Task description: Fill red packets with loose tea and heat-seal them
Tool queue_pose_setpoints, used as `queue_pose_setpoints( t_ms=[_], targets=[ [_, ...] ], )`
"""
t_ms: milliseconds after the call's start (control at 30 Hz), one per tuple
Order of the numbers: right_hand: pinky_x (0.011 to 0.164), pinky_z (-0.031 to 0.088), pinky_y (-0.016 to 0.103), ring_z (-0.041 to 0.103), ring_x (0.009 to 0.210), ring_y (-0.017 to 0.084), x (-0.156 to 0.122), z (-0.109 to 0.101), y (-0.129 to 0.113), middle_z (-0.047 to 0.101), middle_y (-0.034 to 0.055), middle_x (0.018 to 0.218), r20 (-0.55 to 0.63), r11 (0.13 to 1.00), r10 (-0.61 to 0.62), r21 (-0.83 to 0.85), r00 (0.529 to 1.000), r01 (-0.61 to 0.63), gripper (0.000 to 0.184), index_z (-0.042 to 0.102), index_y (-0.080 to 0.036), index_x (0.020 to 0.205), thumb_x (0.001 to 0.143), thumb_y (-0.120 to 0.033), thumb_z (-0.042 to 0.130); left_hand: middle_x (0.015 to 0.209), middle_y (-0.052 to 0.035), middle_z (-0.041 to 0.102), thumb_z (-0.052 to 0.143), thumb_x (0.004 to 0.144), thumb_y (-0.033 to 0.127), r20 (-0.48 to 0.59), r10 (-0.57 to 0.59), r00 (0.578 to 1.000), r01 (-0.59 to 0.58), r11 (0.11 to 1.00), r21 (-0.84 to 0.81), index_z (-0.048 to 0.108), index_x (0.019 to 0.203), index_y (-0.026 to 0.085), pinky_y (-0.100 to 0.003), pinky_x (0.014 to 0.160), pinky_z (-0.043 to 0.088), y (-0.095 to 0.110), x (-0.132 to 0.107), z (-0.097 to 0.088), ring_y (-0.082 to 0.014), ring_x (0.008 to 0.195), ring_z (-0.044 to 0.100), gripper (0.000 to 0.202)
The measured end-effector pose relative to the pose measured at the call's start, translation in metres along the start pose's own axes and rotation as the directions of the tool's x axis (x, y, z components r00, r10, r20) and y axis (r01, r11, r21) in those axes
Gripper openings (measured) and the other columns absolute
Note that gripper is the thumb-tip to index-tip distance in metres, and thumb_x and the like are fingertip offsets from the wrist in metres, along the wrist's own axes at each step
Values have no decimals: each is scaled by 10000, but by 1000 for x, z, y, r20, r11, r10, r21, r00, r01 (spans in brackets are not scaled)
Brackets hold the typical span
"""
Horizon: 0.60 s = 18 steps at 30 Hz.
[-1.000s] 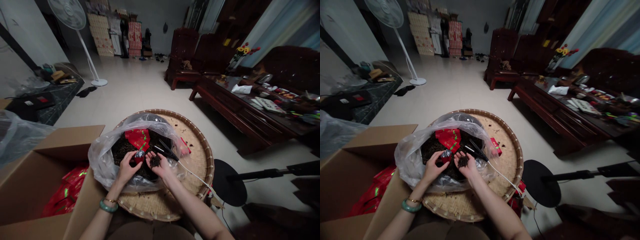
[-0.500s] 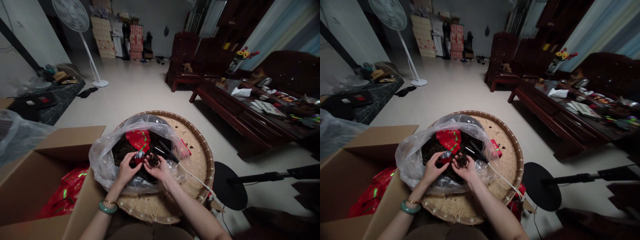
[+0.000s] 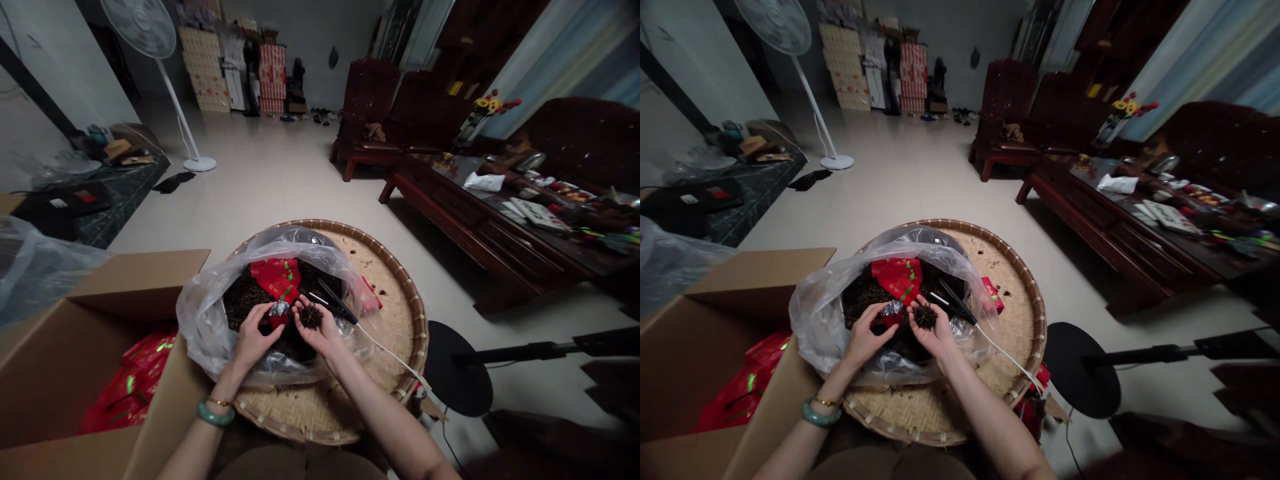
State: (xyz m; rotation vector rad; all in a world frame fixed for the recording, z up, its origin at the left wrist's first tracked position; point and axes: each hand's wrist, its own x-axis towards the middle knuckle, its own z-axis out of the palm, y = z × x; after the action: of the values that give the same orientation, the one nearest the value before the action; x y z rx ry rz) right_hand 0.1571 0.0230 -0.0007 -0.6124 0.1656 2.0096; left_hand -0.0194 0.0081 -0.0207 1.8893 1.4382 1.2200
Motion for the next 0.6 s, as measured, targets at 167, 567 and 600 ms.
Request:
queue_pose_setpoints(
  t_ms=[167,567,600],
  targets=[
    [797,556,318,652,918,180,2,-2,-1,699,115,880,-34,1000,9,5,999,-9,197,620,-100,945,865,-201,470,1077,-75,606,645,749,238,1,11,1000,-11,1000,10,563,1096,193,-334,742,569,1,0,0,-210,973,609,359],
    [659,570,265,678,779,168,-11,5,-17,692,110,813,-25,973,73,-219,997,-76,227,592,-105,930,913,-232,405,1094,-74,598,641,745,217,29,29,999,-30,999,20,557,1113,198,-321,772,557,2,0,0,-207,994,604,378],
    [624,566,251,682,742,165,-14,6,-21,690,109,788,-22,952,85,-292,996,-87,257,589,-104,912,928,-253,381,1097,-73,596,640,746,219,38,32,999,-33,999,21,555,1119,200,-318,769,555,2,0,-1,-207,995,602,383]
  ],
)
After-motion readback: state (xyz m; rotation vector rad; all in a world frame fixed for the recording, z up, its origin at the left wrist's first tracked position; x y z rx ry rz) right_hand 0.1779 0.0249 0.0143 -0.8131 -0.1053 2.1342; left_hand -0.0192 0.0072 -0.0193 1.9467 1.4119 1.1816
